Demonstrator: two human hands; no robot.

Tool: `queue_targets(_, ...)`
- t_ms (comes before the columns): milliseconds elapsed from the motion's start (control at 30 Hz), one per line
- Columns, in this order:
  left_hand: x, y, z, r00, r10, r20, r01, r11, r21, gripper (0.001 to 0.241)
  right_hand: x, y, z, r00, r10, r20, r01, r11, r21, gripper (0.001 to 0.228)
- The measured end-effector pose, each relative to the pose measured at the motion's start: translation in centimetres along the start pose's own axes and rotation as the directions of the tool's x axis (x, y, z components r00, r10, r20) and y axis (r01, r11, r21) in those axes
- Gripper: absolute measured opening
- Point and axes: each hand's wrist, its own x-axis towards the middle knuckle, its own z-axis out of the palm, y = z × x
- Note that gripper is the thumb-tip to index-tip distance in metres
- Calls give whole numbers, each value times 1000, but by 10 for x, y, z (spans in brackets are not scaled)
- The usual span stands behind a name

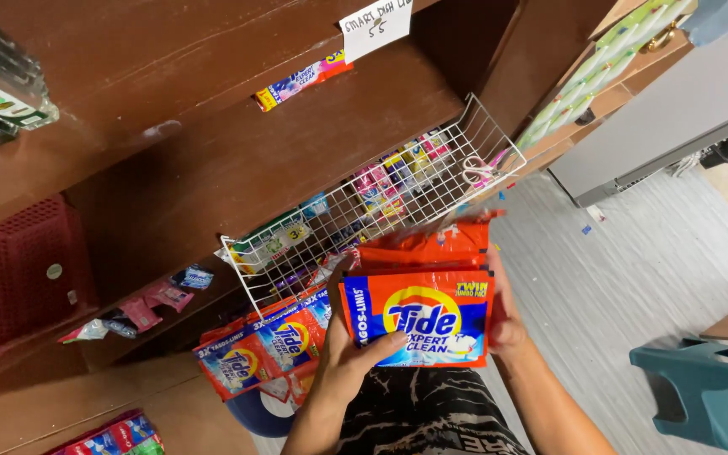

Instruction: Organizing and stocking laundry detergent packets and small bottles on a grocery store shelf.

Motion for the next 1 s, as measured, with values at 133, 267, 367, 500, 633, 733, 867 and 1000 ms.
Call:
queue_targets(133,4,-2,-6,994,-27,104,33,997,-63,60,-14,-3,-16,998,-37,50,41,996,-76,139)
queue_targets(267,5,-3,-3,989,33,143,-31,999,-13,63,-24,-7,-28,996,-1,-84,-26,948,-317,134)
queue_targets(367,5,-3,4,986,128,103,-137,987,85,70,-15,-19,-8,988,55,-147,-116,888,-445,126)
queue_targets(500,8,-8,9,977,205,62,-212,968,136,96,-13,-18,1,950,52,-306,-218,815,-537,114)
queue_targets(633,8,-10,5,962,270,50,-272,961,39,118,-21,-23,-5,971,-32,-236,-110,817,-566,111)
queue_targets(733,13,-21,-15,955,272,117,-268,962,-49,130,-21,-33,-2,985,-63,-162,-44,810,-585,108)
queue_targets(867,26,-18,-25,898,396,192,-430,882,193,92,-20,-37,-2,996,-57,-65,-10,670,-742,97)
queue_targets(1000,23,-19,-20,896,279,347,-192,945,-264,103,-18,-32,-7,995,-64,-82,-15,693,-721,82)
